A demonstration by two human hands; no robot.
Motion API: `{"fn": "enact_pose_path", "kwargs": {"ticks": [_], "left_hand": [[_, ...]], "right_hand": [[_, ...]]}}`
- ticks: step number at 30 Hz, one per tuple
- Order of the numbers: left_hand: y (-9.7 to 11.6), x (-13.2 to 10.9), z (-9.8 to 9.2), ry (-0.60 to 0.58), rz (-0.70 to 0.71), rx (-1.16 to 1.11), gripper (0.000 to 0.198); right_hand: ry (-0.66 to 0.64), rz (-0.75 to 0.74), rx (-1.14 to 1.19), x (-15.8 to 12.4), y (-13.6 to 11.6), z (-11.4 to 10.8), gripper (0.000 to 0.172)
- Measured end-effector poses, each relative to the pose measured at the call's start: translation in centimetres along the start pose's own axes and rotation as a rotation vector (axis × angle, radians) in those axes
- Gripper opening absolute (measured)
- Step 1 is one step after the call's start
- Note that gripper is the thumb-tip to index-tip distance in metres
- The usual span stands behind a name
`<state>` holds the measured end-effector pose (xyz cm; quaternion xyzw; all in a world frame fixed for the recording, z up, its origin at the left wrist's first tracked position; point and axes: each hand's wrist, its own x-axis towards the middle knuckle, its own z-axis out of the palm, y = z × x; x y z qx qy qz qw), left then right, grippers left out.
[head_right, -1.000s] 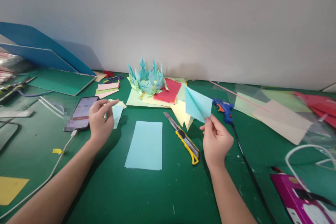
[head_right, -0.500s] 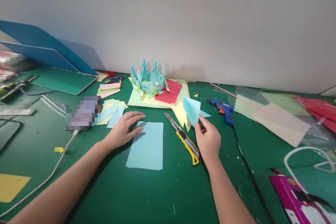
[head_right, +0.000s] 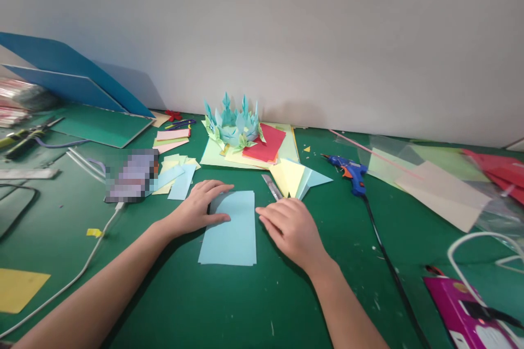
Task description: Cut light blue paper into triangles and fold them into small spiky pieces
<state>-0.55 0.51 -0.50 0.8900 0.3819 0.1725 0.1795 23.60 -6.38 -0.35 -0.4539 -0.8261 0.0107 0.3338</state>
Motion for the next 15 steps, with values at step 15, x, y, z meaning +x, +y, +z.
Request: {"fn": "enact_pose_path", "kwargs": {"ticks": [15], "left_hand": [[0.2,0.2,0.6,0.14,0.146,-0.233,0.038]], "right_hand": [[0.015,0.469,0.369,-0.1,-1.0,1.6,0.036]]}}
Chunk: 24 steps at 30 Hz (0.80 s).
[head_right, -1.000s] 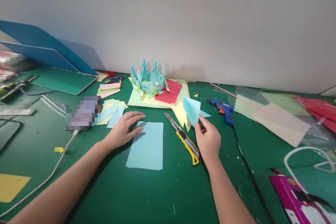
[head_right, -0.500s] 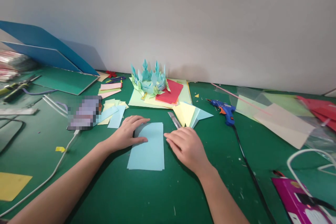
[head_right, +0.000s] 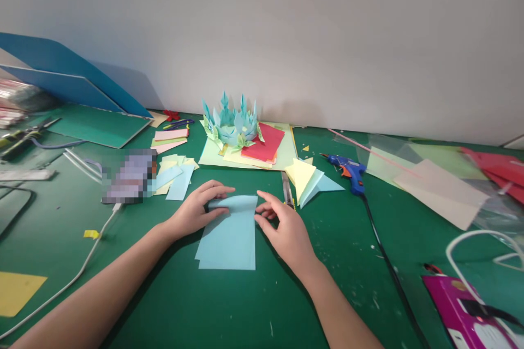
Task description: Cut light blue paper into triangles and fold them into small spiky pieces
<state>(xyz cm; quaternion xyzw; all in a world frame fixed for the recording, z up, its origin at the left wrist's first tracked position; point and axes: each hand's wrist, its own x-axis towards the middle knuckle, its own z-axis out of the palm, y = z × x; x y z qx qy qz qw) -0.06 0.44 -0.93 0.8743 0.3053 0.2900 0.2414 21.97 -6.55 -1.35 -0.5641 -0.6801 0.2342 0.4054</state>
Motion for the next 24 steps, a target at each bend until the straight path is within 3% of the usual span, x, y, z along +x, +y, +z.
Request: {"fn": "enact_pose_path", "kwargs": {"ticks": [4,7,12,15,19,22,24], "left_hand": [[0.0,0.1,0.1,0.042,0.006,0.005,0.033],[0.1,0.1,0.1,0.048,0.018,-0.013,0.029],[0.0,0.1,0.1,0.096,-0.055,-0.055,0.025],[0.0,0.2,0.0,0.174,-0.06,-0.034,0.009],[0.0,0.4,0.0,0.325,-0.057,-0.014,0.008],[0.2,0.5,0.2,0.354,-0.14,-0.037,0.01],[0.4,0.5,0.3,0.359,-0.189,-0.07,0.011]], "right_hand": [[0.031,0.1,0.107,0.4,-0.4,0.5,0.035],[0.069,0.084,-0.009,0.9,-0.4,0.7,0.031],[0.043,0.07,-0.092,1.4,-0.7,0.6,0.011],[0.049,0.088,-0.085,1.8,-0.9,0.6,0.016],[0.162,0.092,0.046,2.4,-1.1,0.8,0.013],[0.232,0.107,0.13,2.4,-1.0,0.9,0.021],[0.265,0.115,0.139,2.2,-0.7,0.9,0.018]]}}
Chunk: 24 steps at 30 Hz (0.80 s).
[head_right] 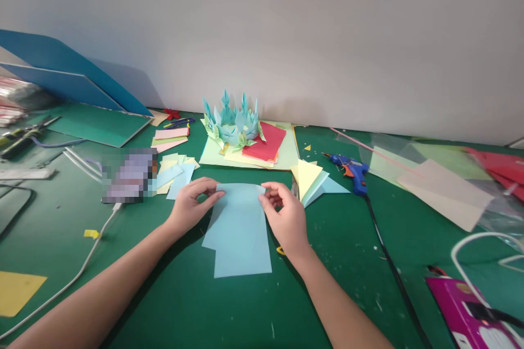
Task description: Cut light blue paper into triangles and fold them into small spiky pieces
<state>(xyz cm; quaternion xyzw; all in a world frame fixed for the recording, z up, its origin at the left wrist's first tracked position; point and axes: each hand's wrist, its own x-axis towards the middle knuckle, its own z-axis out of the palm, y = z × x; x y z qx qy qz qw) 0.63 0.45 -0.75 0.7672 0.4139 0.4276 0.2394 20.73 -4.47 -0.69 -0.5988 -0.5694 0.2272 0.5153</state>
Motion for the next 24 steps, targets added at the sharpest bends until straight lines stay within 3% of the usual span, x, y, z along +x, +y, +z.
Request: {"fn": "enact_pose_path", "kwargs": {"ticks": [6,14,20,24], "left_hand": [[0.3,-0.1,0.4,0.021,-0.196,-0.204,0.017],[1.4,0.0,0.6,0.0,-0.531,-0.495,0.03],[2.0,-0.1,1.2,0.019,-0.585,-0.648,0.035],[2.2,-0.1,1.3,0.015,-0.574,-0.661,0.035]], "right_hand": [[0.076,-0.054,-0.044,-0.2,0.6,-0.4,0.011],[0.135,-0.32,-0.175,-0.9,-0.3,-0.5,0.006],[0.033,-0.573,-0.239,-2.3,-1.5,0.4,0.011],[-0.08,-0.66,-0.261,-2.8,-1.5,1.1,0.013]]}}
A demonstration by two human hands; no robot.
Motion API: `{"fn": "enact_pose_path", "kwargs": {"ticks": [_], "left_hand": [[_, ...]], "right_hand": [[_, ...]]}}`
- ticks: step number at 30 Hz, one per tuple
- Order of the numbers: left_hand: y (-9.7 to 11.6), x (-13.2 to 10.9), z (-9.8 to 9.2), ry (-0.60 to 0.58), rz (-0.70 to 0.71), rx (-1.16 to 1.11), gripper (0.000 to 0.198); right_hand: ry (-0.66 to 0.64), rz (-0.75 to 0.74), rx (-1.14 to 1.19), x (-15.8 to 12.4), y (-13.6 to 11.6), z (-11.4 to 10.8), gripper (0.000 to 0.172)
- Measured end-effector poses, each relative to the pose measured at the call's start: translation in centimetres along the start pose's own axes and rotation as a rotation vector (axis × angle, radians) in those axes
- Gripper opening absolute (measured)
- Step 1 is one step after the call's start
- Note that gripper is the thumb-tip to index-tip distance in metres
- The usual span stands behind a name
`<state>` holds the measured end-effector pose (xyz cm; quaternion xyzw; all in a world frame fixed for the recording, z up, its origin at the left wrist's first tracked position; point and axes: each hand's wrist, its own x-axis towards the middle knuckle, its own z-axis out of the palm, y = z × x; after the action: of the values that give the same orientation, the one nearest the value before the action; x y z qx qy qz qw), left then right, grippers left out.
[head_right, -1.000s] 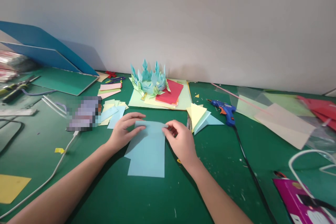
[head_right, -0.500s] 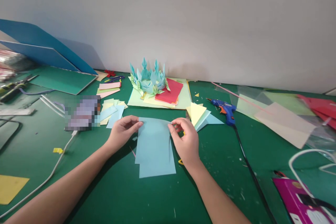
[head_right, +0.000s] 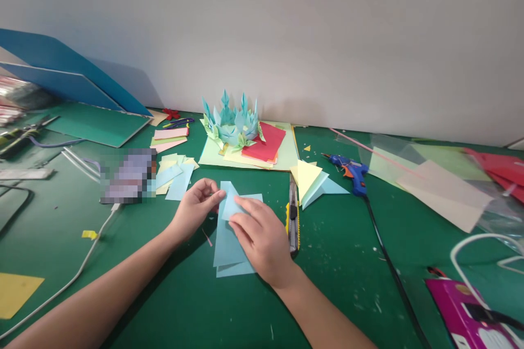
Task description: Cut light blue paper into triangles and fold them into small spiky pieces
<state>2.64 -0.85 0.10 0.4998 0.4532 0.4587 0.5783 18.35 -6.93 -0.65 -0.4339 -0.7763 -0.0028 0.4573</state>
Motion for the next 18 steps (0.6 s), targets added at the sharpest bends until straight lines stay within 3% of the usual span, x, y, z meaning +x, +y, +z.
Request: {"fn": "enact_pose_path", "kwargs": {"ticks": [5,11,14,18], "left_hand": [[0.08,-0.09,0.0,0.028,-0.052,0.019,0.036],[-0.14,-0.15,-0.28,-0.023,-0.091,0.084,0.039],[-0.25,-0.08,-0.45,-0.047,-0.108,0.069,0.037],[-0.24,-0.02,-0.47,-0.097,-0.11,0.01,0.035]], "right_hand": [[-0.057,-0.005,-0.002,-0.25,0.21,0.41,0.014],[-0.191,0.079,0.138,-0.52,-0.14,0.57,0.014],[-0.188,0.302,0.365,-0.69,-0.17,0.74,0.009],[-0.207,0.79,0.794,-0.39,0.24,0.78,0.028]]}}
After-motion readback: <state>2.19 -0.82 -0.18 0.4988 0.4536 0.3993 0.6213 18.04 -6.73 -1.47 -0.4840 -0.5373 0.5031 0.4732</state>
